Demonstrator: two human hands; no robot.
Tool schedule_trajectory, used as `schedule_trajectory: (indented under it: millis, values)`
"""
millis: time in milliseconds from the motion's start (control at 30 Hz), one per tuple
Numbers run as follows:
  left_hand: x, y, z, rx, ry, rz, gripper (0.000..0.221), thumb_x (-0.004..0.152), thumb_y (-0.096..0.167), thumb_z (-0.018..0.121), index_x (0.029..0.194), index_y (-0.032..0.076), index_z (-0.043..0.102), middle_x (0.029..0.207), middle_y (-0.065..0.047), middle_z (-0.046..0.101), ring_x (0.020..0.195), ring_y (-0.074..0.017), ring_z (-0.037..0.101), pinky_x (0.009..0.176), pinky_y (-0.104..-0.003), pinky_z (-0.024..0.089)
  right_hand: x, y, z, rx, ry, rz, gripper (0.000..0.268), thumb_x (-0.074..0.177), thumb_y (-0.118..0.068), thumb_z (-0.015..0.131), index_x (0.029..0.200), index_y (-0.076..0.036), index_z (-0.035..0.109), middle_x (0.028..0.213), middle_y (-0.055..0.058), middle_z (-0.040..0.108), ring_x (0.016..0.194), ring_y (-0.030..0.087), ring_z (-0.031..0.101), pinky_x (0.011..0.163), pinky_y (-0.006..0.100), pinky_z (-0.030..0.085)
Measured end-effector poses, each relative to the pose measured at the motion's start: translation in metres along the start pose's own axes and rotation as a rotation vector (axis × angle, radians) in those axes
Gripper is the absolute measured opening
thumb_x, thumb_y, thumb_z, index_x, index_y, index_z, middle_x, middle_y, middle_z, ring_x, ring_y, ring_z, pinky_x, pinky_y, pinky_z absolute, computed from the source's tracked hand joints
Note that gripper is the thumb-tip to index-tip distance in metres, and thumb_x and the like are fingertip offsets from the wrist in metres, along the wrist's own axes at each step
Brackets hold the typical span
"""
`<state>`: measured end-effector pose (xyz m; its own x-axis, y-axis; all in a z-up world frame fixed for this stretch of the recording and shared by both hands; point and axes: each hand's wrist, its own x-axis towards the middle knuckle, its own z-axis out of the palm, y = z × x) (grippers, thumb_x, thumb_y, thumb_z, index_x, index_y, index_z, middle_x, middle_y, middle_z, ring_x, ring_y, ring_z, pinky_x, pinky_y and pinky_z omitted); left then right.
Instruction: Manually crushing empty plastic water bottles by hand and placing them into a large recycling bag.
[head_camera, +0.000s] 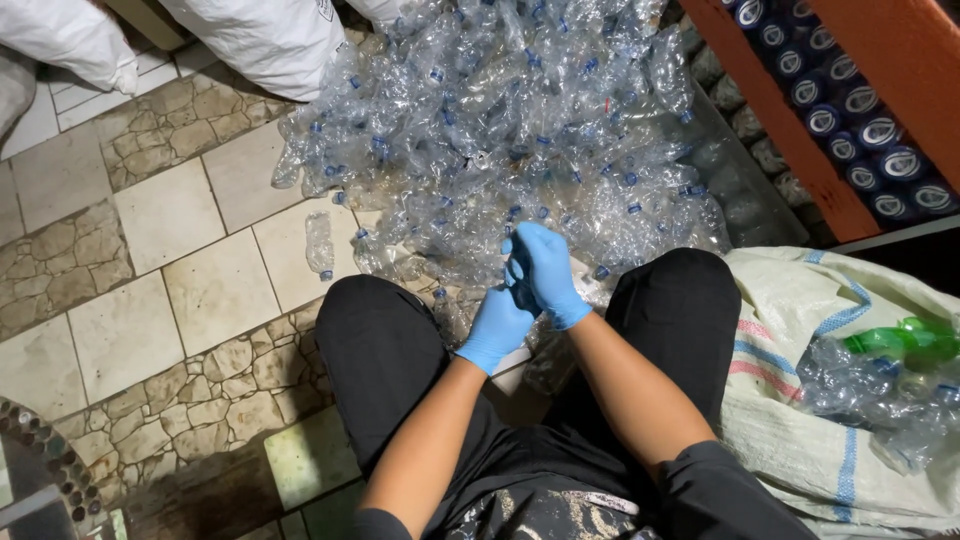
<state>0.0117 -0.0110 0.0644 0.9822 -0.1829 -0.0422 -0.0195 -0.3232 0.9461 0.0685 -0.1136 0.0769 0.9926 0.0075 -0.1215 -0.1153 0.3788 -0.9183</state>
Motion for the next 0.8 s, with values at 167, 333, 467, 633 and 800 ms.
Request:
schedule_trajectory:
  millis: [167, 333, 467, 633, 800]
  values:
    - [0.010, -0.026, 0.002, -0.182, 0.042, -0.003, 0.009, 0.078, 0.009, 0.073, 0.076, 0.004, 0.067, 0.061, -0.012, 0.066, 0.054, -0.0229, 0.064, 0.052, -0.036, 0.051, 0.012, 0.007, -0.020, -0.005, -0.186, -0.127, 0.037, 0.103, -0.028, 0.052, 0.117, 0.002, 0.068, 0.092, 0.021, 0.069, 0.087, 0.024, 0.071, 0.080, 0.034, 0.056]
    - [0.044, -0.017, -0.016, -0.536, 0.110, 0.145, 0.018, 0.087, 0.005, 0.078, 0.085, 0.003, 0.060, 0.065, -0.009, 0.066, 0.049, -0.0149, 0.064, 0.048, -0.028, 0.053, -0.005, -0.007, -0.014, -0.013, -0.137, -0.006, 0.039, 0.102, -0.021, 0.051, 0.136, -0.004, 0.060, 0.131, 0.018, 0.067, 0.117, 0.024, 0.066, 0.099, 0.037, 0.052]
    - [0.070, -0.002, -0.032, -0.495, 0.168, 0.106, 0.019, 0.092, 0.015, 0.078, 0.084, 0.005, 0.064, 0.068, -0.012, 0.070, 0.053, -0.0158, 0.068, 0.049, -0.029, 0.056, -0.035, -0.037, 0.013, 0.194, -0.111, 0.314, 0.034, 0.094, -0.018, 0.061, 0.126, -0.005, 0.064, 0.121, 0.009, 0.068, 0.104, 0.020, 0.063, 0.096, 0.037, 0.052]
    - [0.099, 0.008, -0.038, -0.555, 0.121, -0.081, 0.023, 0.095, 0.024, 0.076, 0.097, 0.013, 0.056, 0.064, -0.018, 0.071, 0.050, -0.0246, 0.071, 0.040, -0.029, 0.058, -0.022, -0.023, -0.002, 0.355, -0.174, 0.317, 0.047, 0.087, -0.001, 0.068, 0.133, 0.005, 0.061, 0.108, 0.018, 0.069, 0.098, 0.031, 0.072, 0.091, 0.052, 0.060]
    - [0.065, 0.066, -0.044, -0.196, 0.115, -0.021, 0.045, 0.077, 0.025, 0.090, 0.101, -0.003, 0.065, 0.082, -0.025, 0.073, 0.070, -0.0324, 0.075, 0.051, -0.043, 0.065, -0.001, 0.029, -0.027, 0.289, -0.085, 0.109, 0.013, 0.093, 0.002, 0.071, 0.106, 0.002, 0.068, 0.098, 0.011, 0.072, 0.094, 0.018, 0.072, 0.087, 0.039, 0.063]
